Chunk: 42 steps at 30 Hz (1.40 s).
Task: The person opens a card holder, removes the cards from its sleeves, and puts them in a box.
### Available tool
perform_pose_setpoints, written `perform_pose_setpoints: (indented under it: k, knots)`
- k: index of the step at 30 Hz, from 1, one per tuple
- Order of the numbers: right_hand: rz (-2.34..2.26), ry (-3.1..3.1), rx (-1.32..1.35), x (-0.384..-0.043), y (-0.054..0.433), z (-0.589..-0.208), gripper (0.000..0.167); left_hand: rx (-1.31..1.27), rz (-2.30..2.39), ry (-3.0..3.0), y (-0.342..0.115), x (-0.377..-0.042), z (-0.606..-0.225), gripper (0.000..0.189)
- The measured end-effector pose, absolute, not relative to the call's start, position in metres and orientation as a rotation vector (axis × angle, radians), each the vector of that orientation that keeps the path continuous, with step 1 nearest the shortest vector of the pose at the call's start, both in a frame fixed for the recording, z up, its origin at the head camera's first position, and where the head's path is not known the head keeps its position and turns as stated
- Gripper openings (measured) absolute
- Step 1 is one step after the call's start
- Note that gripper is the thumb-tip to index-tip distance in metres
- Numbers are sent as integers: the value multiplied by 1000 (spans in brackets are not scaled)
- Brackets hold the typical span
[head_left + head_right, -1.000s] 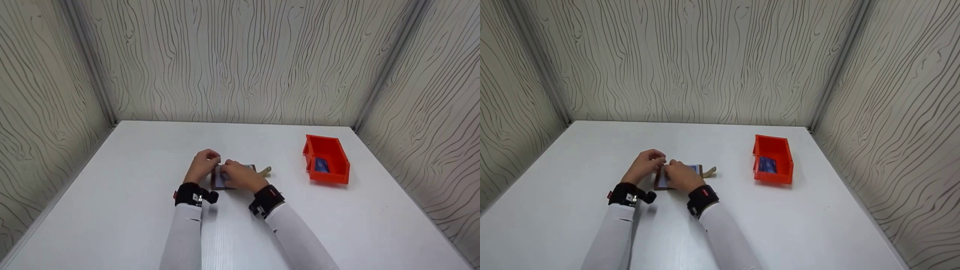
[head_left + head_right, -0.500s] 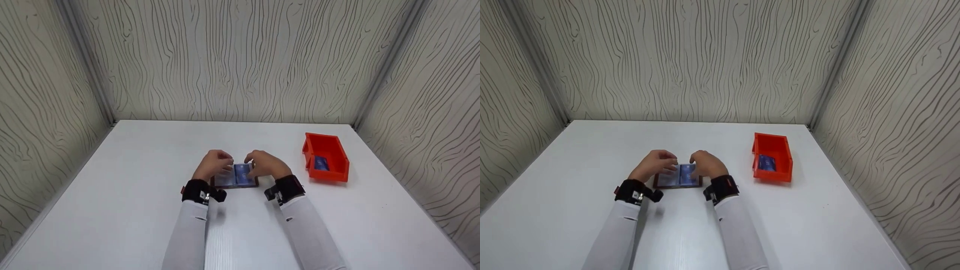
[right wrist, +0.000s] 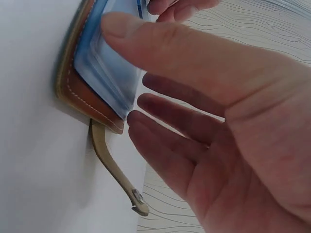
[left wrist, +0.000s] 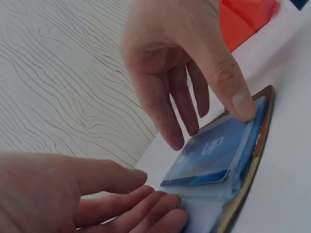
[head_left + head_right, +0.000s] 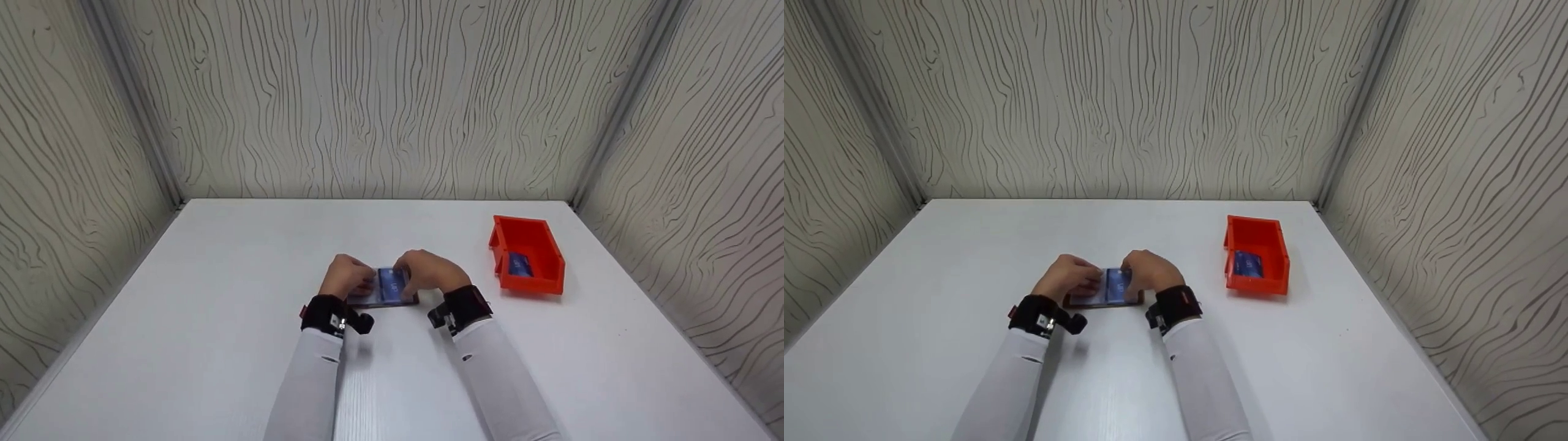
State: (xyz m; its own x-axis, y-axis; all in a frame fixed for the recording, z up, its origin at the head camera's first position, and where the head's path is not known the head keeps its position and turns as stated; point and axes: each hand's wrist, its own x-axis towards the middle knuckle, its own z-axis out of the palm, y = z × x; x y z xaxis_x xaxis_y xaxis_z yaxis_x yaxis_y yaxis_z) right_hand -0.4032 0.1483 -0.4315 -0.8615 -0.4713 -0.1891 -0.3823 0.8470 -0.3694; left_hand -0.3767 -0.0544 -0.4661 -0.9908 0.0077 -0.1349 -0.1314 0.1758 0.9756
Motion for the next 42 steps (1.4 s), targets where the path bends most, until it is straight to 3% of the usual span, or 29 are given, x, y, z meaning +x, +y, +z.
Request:
perform_pose_setpoints:
  k: [32, 42]
  knots:
    - [-549, 2710, -758, -403, 145, -438, 58, -112, 1732, 2504, -54, -378, -468, 26]
    - [-554, 2697, -778, -404, 143, -442, 74, -166, 1710, 2468, -53, -383, -469, 27]
